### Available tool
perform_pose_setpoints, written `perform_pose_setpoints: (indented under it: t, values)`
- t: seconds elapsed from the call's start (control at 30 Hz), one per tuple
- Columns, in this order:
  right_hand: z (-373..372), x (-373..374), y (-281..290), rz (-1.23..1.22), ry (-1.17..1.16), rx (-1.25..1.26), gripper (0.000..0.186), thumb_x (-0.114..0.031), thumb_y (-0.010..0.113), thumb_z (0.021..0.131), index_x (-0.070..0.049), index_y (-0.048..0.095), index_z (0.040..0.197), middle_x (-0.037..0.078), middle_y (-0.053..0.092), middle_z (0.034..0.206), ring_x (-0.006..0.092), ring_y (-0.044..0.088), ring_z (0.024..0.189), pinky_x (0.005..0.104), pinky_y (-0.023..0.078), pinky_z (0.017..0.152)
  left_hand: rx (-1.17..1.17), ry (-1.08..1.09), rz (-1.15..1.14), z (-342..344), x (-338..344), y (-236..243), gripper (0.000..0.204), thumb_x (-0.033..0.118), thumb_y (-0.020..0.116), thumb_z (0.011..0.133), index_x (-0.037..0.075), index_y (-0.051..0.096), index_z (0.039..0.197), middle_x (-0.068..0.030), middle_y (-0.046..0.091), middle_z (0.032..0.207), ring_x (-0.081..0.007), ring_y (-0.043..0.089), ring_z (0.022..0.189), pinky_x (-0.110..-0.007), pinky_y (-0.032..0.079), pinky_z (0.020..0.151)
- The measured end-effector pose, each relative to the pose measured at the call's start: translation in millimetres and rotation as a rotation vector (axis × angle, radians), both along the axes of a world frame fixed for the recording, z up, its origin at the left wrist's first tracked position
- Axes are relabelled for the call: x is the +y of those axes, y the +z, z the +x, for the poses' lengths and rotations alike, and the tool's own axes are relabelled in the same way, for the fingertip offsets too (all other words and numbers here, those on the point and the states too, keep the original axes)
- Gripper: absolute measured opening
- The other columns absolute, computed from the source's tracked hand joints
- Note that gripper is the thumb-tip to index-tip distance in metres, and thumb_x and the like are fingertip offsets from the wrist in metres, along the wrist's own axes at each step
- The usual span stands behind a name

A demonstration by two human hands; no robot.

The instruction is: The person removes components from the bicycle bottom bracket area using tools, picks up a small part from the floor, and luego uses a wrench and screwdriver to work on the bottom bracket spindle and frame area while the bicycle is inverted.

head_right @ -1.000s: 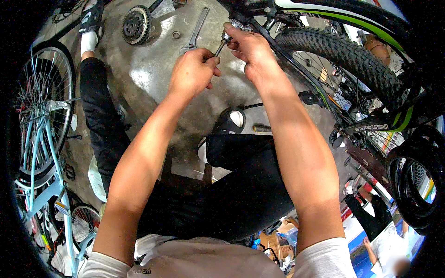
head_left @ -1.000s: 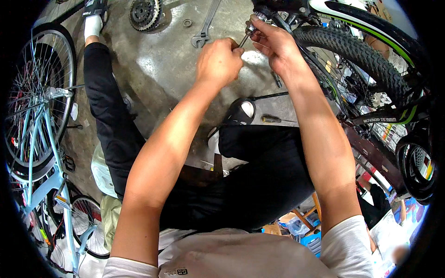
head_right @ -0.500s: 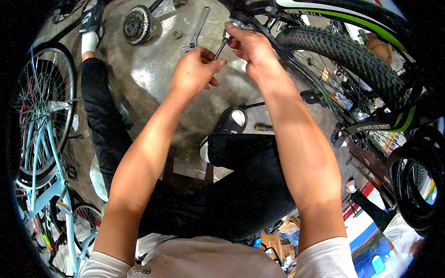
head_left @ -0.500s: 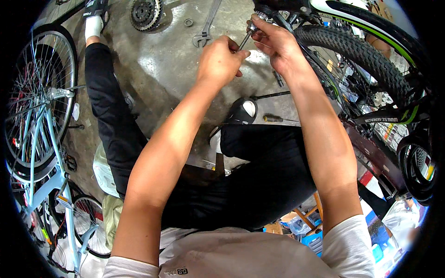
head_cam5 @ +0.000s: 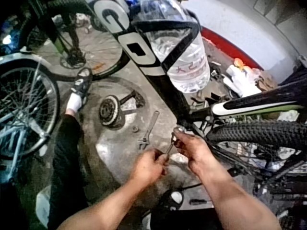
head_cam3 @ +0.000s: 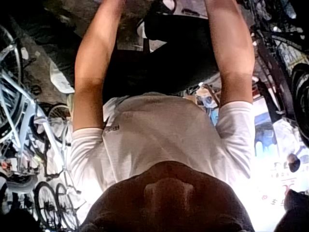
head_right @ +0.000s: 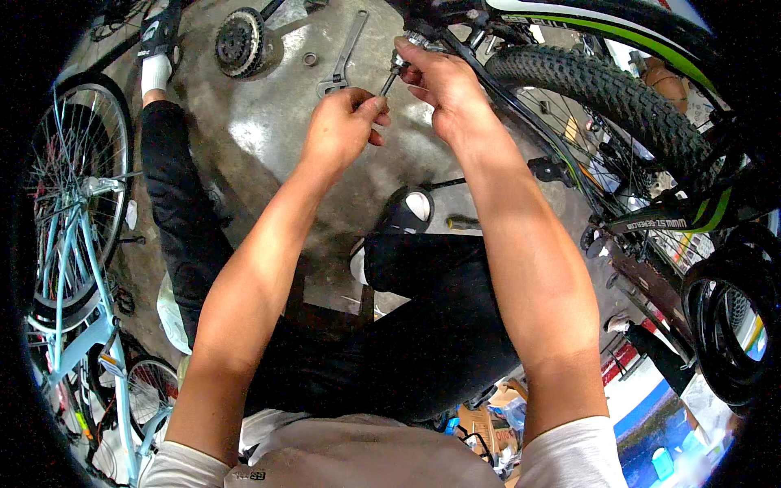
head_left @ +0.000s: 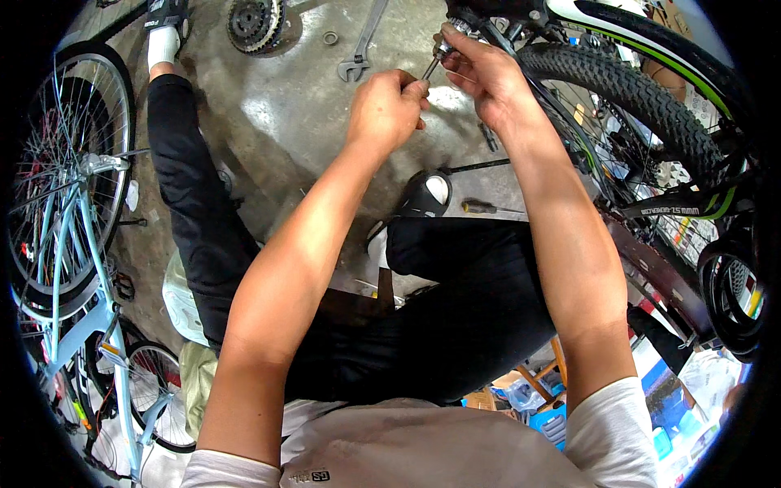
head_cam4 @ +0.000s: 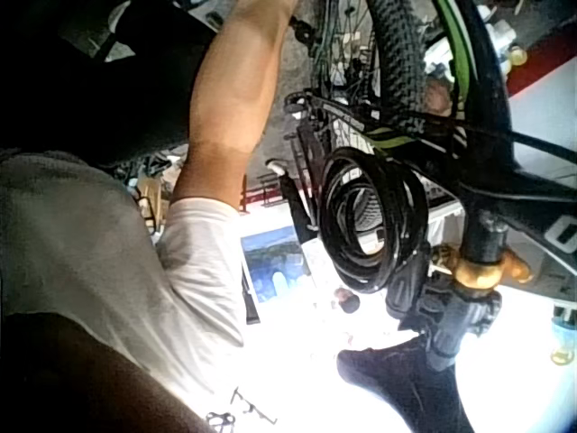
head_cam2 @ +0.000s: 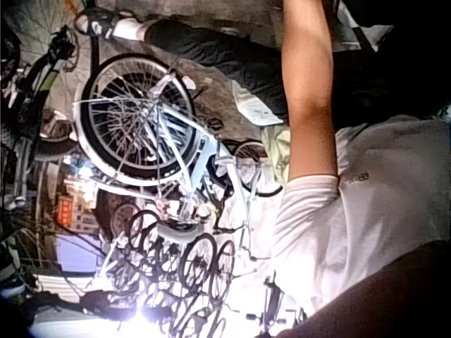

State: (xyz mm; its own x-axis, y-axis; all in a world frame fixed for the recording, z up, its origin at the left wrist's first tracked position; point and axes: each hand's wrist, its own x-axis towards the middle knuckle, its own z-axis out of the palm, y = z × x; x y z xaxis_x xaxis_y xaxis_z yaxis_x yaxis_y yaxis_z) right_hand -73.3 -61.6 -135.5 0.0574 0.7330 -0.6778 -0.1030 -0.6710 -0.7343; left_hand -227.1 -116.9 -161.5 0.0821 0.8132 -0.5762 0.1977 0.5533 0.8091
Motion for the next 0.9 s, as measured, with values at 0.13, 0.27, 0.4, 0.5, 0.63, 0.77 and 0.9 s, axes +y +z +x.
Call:
perform_pose_setpoints:
  t: [0.13, 0.27, 0.4, 0.5, 0.63, 0.77, 0.9]
  values:
    - [-0.8, -1.5, -0.1, 0.021, 0.003, -0.005, 0.025, -0.031, 0.081, 0.083, -0.010, 0.069, 0.089, -0.001, 0.064, 0.083, 0.0108, 0.060, 0.080, 0.0281, 0.046, 0.078, 0.015, 0.062, 0.045, 0.7, -1.9, 2.5, 0.029, 0.021, 0.068, 0.092, -0.006, 0.067, 0.101, -0.0089, 0.071, 0.086, -0.0148, 0.064, 0.059, -0.029, 0.052, 0.059]
    - [2.6, 0.2, -3.8, 0.010, 0.009, 0.016, 0.025, -0.032, 0.080, 0.085, -0.011, 0.070, 0.093, -0.002, 0.066, 0.086, 0.0103, 0.063, 0.081, 0.0276, 0.048, 0.079, -0.025, 0.071, 0.034, -2.5, -3.6, 7.3, 0.027, 0.020, 0.070, 0.091, -0.003, 0.066, 0.104, -0.0076, 0.069, 0.086, -0.0144, 0.066, 0.061, -0.028, 0.051, 0.055]
    - [2.0, -0.5, -2.9, 0.010, 0.008, 0.000, 0.025, -0.032, 0.079, 0.085, -0.011, 0.070, 0.093, -0.002, 0.067, 0.087, 0.0108, 0.063, 0.081, 0.0284, 0.048, 0.079, -0.115, 0.163, -0.063, -1.3, -3.5, 9.9, 0.023, 0.017, 0.070, 0.091, 0.000, 0.064, 0.106, -0.0060, 0.068, 0.085, -0.0146, 0.067, 0.062, -0.027, 0.049, 0.051]
    - [3.5, 0.7, -3.9, -0.005, 0.015, -0.010, 0.025, -0.032, 0.079, 0.086, -0.011, 0.070, 0.093, -0.002, 0.067, 0.087, 0.0106, 0.062, 0.081, 0.0287, 0.048, 0.079, -0.133, 0.157, -0.084, -1.8, -2.9, 13.5, 0.024, 0.017, 0.069, 0.091, -0.001, 0.065, 0.108, -0.0057, 0.068, 0.087, -0.0140, 0.068, 0.063, -0.026, 0.049, 0.051]
    - [1.8, 1.0, -3.1, 0.003, 0.024, -0.009, 0.024, -0.032, 0.079, 0.086, -0.011, 0.070, 0.094, -0.002, 0.067, 0.087, 0.0099, 0.062, 0.081, 0.0275, 0.049, 0.077, -0.057, 0.089, -0.039, -3.5, -2.2, 9.8, 0.025, 0.015, 0.068, 0.092, 0.000, 0.065, 0.111, -0.0059, 0.069, 0.088, -0.0131, 0.068, 0.065, -0.026, 0.048, 0.051]
    - [-0.1, 0.7, 0.6, 0.001, -0.001, -0.023, 0.024, -0.031, 0.079, 0.085, -0.010, 0.070, 0.093, -0.001, 0.066, 0.085, 0.0106, 0.062, 0.080, 0.0277, 0.050, 0.075, -0.028, 0.092, 0.004, -2.9, -4.8, 9.8, 0.027, 0.015, 0.069, 0.090, 0.001, 0.065, 0.113, -0.0057, 0.069, 0.088, -0.0126, 0.069, 0.067, -0.026, 0.048, 0.051]
    - [3.8, 0.0, -8.2, 0.024, 0.023, -0.004, 0.027, -0.035, 0.077, 0.084, -0.010, 0.069, 0.088, 0.001, 0.063, 0.082, 0.0131, 0.055, 0.077, 0.0307, 0.042, 0.075, -0.083, 0.168, -0.113, -1.6, -2.2, 19.1, 0.025, 0.015, 0.071, 0.089, 0.001, 0.065, 0.109, -0.0056, 0.069, 0.089, -0.0142, 0.070, 0.068, -0.026, 0.048, 0.051]
